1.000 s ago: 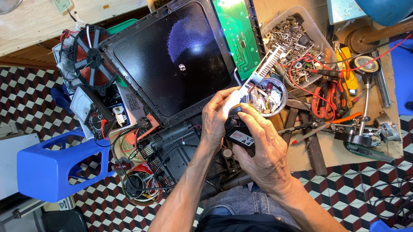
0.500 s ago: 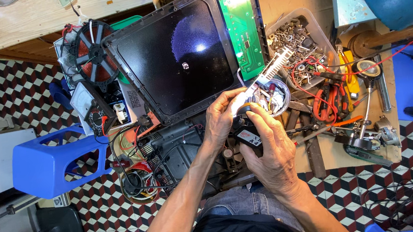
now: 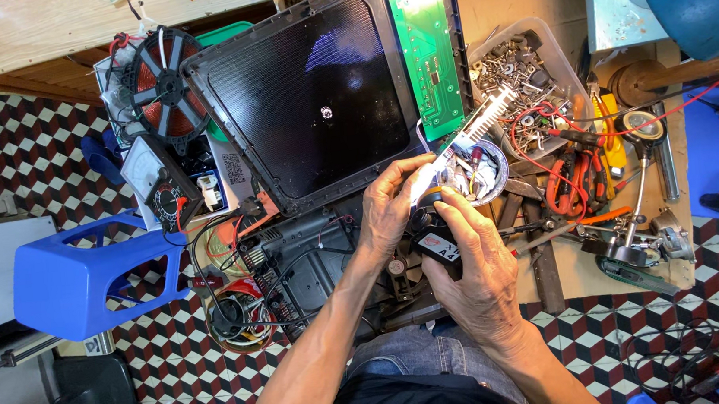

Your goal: The person works at a cluttered electronics repair bench, holding a small electronic component and a heat sink, then uses multimeter probes to test points on a green circuit board. They reposition the board, probe different areas, and finally adjust a multimeter on the bench.

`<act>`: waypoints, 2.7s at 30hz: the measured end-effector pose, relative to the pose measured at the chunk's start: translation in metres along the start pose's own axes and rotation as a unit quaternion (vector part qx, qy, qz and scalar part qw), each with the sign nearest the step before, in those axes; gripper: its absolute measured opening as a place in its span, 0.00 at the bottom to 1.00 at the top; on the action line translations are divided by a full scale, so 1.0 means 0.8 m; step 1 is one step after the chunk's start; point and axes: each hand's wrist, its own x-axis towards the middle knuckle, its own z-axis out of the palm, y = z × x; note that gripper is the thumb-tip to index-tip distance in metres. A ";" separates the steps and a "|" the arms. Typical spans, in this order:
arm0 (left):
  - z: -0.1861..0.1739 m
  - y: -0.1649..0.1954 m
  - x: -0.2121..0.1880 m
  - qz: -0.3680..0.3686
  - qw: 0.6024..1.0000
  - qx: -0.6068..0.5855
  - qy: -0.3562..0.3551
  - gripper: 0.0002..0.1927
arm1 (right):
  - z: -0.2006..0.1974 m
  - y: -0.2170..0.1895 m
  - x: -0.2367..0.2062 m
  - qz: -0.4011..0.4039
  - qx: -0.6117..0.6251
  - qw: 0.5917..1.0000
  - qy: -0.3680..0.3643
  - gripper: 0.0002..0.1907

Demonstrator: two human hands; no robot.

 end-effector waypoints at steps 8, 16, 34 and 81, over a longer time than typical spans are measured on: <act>0.001 0.003 0.000 -0.019 1.000 -0.006 0.006 0.17 | 0.002 -0.001 0.000 -0.002 0.006 1.000 0.005 0.39; 0.000 -0.013 0.003 -0.031 0.998 -0.054 0.007 0.17 | -0.002 -0.001 0.002 0.004 0.002 1.000 0.006 0.39; -0.068 -0.070 0.056 -0.188 0.922 -0.340 0.011 0.30 | 0.005 0.055 0.016 0.337 0.492 0.787 0.156 0.22; -0.082 -0.101 0.113 -0.319 0.841 -0.437 -0.017 0.39 | 0.056 0.084 0.051 0.231 0.230 0.945 -0.009 0.29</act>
